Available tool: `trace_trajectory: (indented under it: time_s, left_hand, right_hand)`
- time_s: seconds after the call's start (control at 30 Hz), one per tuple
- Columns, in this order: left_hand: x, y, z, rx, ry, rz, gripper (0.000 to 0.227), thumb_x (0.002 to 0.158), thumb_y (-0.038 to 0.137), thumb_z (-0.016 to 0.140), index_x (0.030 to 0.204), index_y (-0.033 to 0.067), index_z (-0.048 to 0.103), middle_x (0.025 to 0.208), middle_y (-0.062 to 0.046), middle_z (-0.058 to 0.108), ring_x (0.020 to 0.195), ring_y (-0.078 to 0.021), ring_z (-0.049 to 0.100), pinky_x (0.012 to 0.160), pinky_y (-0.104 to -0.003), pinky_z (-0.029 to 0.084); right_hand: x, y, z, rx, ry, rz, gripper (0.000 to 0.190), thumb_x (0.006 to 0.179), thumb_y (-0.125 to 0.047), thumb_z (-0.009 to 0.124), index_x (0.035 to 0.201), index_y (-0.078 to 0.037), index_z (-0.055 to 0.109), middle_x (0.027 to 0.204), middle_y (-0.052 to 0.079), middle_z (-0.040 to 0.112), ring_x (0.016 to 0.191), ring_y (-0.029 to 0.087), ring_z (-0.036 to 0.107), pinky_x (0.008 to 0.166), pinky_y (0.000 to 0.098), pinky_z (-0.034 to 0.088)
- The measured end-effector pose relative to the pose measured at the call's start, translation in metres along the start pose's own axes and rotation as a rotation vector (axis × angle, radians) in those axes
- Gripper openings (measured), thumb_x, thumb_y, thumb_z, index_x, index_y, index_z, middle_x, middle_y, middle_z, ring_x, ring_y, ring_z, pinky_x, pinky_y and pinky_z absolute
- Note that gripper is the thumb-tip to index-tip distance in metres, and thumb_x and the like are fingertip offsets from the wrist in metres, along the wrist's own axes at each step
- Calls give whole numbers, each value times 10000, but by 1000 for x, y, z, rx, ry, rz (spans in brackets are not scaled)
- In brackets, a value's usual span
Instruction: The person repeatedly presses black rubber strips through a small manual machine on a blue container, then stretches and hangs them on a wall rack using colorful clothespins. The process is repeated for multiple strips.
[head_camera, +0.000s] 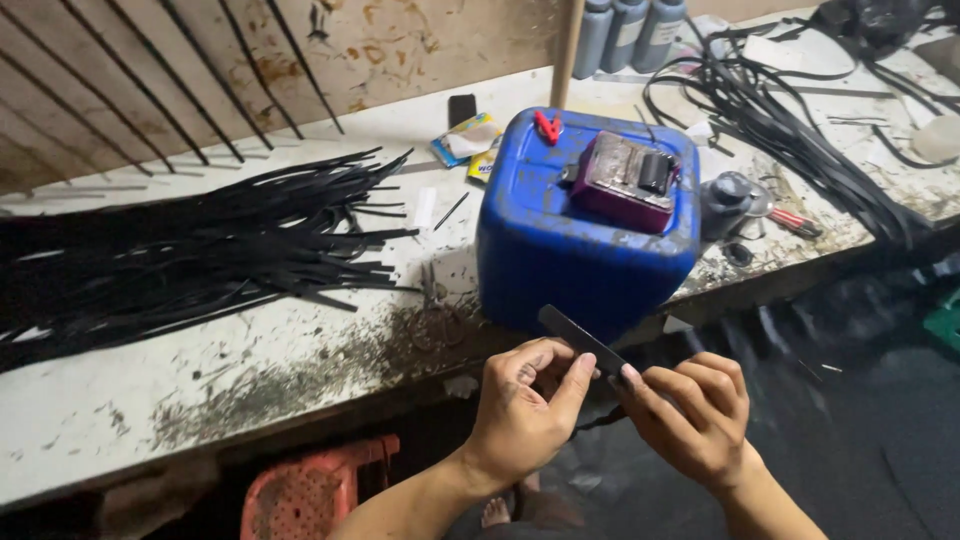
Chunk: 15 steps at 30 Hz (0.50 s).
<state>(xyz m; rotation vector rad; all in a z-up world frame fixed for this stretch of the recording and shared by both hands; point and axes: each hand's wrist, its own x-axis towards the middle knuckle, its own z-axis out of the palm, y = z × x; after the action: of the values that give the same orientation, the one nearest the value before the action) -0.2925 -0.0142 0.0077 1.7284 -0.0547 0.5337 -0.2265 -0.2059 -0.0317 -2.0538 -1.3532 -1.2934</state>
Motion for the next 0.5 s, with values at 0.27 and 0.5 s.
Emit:
trace_trajectory:
  time_s: [0.27,0.5]
  left_hand:
    - [-32,11,-26,34,168,-104,193,961,162,681,791,72,673,764,-45,754,686,-104,714,602,-233,551]
    - [-52,20,-38,-72,361,-196,152,977,159,669,859,62,670,783,-62,762,736,-117,744,722,-247,619]
  right_hand:
    - [5,-51,16,492,116,229,180,894,-167,755,969,-20,684,832,126,682,695,252,595,669,354,513]
    - [-35,-129,51,2058,-168,1378,572,951,-447,668,1121,99,642,768,139,645,599,181,564,572,307,473]
